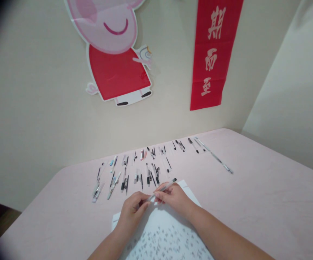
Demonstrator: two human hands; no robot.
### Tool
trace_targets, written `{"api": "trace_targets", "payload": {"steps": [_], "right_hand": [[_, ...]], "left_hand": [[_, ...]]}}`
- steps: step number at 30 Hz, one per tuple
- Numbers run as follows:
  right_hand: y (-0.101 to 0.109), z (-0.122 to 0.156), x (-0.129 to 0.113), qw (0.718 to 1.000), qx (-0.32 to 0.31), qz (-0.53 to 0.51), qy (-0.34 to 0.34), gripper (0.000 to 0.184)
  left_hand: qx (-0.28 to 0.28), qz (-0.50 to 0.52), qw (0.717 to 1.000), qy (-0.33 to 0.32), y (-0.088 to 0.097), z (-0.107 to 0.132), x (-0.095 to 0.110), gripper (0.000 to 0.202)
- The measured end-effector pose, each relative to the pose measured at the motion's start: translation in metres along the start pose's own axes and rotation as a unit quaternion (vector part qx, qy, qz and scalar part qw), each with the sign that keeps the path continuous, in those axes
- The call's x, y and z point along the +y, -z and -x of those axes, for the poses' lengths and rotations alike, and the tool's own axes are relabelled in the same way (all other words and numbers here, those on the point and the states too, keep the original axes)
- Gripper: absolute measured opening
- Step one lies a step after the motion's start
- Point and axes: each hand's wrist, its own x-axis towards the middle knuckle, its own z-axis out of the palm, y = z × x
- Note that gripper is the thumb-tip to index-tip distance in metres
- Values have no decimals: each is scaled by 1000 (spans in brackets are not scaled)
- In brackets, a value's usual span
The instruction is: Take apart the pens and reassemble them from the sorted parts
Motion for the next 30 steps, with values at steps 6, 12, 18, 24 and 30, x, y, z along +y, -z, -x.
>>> {"api": "trace_targets", "payload": {"steps": [6,12,18,24,30], "right_hand": [[0,0,-3,1000,0,-9,-9,39],[0,-1,-4,1000,-9,-6,3,37],[1,-1,-6,1000,-25,1,10,36],[-1,-1,-4,1000,-27,1,17,36],[-7,0,-2,1000,-7,5,28,34]], "left_hand": [[-5,14,1000,8,-2,0,1,14],[-19,35,999,9,-1,0,4,16],[-29,48,998,16,0,0,4,17],[-31,55,998,28,0,-1,3,19],[-11,56,997,46,-3,-2,2,17]]}}
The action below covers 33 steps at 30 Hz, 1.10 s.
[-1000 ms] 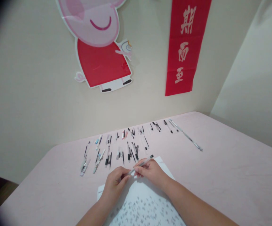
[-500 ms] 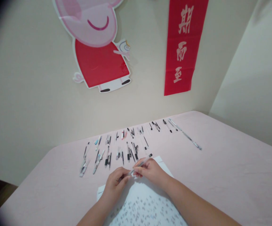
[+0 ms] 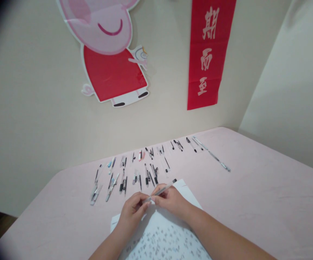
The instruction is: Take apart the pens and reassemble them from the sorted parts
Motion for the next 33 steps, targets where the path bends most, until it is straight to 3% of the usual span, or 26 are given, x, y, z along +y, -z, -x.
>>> {"api": "trace_targets", "payload": {"steps": [7,9,12,15,21,25,30,33], "right_hand": [[24,-8,-4,983,176,-38,13,32],[30,-10,-3,981,192,-29,18,32],[33,-11,0,985,160,37,51,30],[32,-8,1,970,113,177,118,23],[28,-2,-1,877,31,410,248,19],[23,1,-3,831,-3,486,271,16],[24,1,-5,825,13,506,250,14],[40,-5,-2,841,99,480,228,13]], "left_hand": [[52,89,993,55,-3,-4,-21,26],[65,132,986,83,-3,-5,-23,32],[76,185,973,112,-2,-6,-20,39],[89,213,964,129,0,-7,-15,42],[88,214,963,134,1,-7,-11,42],[70,196,970,128,0,-7,-8,44],[45,185,976,109,-1,-7,-9,42],[33,179,977,109,-2,-6,-12,41]]}}
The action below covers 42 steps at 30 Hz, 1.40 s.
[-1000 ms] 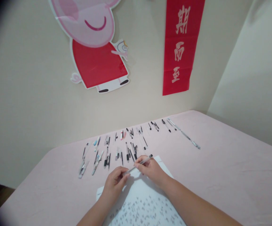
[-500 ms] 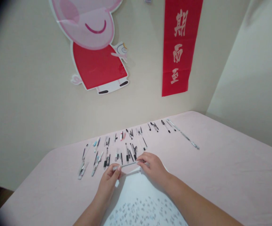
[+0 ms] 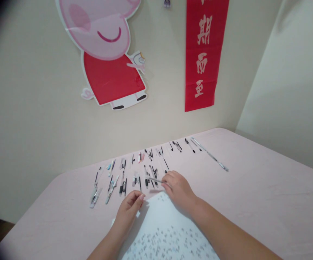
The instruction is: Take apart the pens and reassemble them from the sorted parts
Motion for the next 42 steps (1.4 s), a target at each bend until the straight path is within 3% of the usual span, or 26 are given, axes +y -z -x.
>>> {"api": "trace_targets", "payload": {"steps": [4,10,15,19,28,36,39,42], "right_hand": [[12,-2,39,985,71,59,-142,17],[46,6,92,930,64,209,-296,23],[71,13,104,872,29,290,-393,26],[80,15,103,846,21,308,-435,27],[81,25,118,839,58,361,-404,26],[83,25,117,854,53,354,-378,28],[80,18,110,876,79,350,-321,28],[68,11,98,919,88,309,-231,27]], "left_hand": [[-6,-19,1000,-6,0,0,-4,39],[-3,-40,999,-13,0,0,-5,35],[-5,-45,999,-8,0,0,-3,34],[-3,-46,999,-7,0,0,-2,35],[-4,-52,998,-19,0,0,-3,33],[-6,-58,998,-24,0,1,-2,32],[-7,-62,998,-27,0,1,-2,31],[-12,-71,997,-28,0,1,-2,30]]}}
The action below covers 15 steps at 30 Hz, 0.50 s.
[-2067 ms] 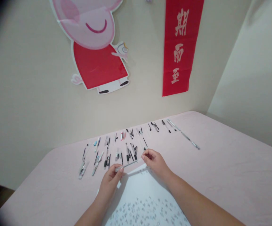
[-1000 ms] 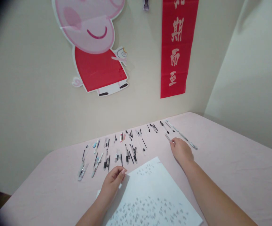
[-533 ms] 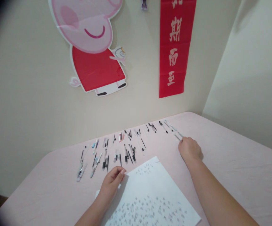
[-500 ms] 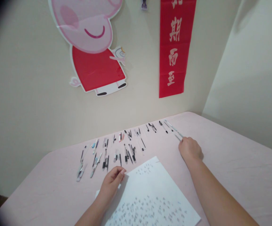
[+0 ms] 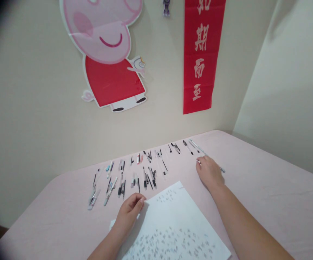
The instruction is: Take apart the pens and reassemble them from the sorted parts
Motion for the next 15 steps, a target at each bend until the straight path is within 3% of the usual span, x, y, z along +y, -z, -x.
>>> {"api": "trace_targets", "payload": {"steps": [3,7,10,15], "right_hand": [[-3,7,-23,993,-38,-81,82,27],[-10,18,-48,973,-100,-171,121,26],[-21,20,-53,958,-117,-238,107,27],[-46,6,-40,955,-66,-286,45,31]], "left_hand": [[-3,-10,1000,-1,0,1,0,29],[-5,-34,999,-7,0,2,1,24],[0,-38,999,-9,-1,2,4,20],[0,-52,999,-4,-2,4,6,11]]}}
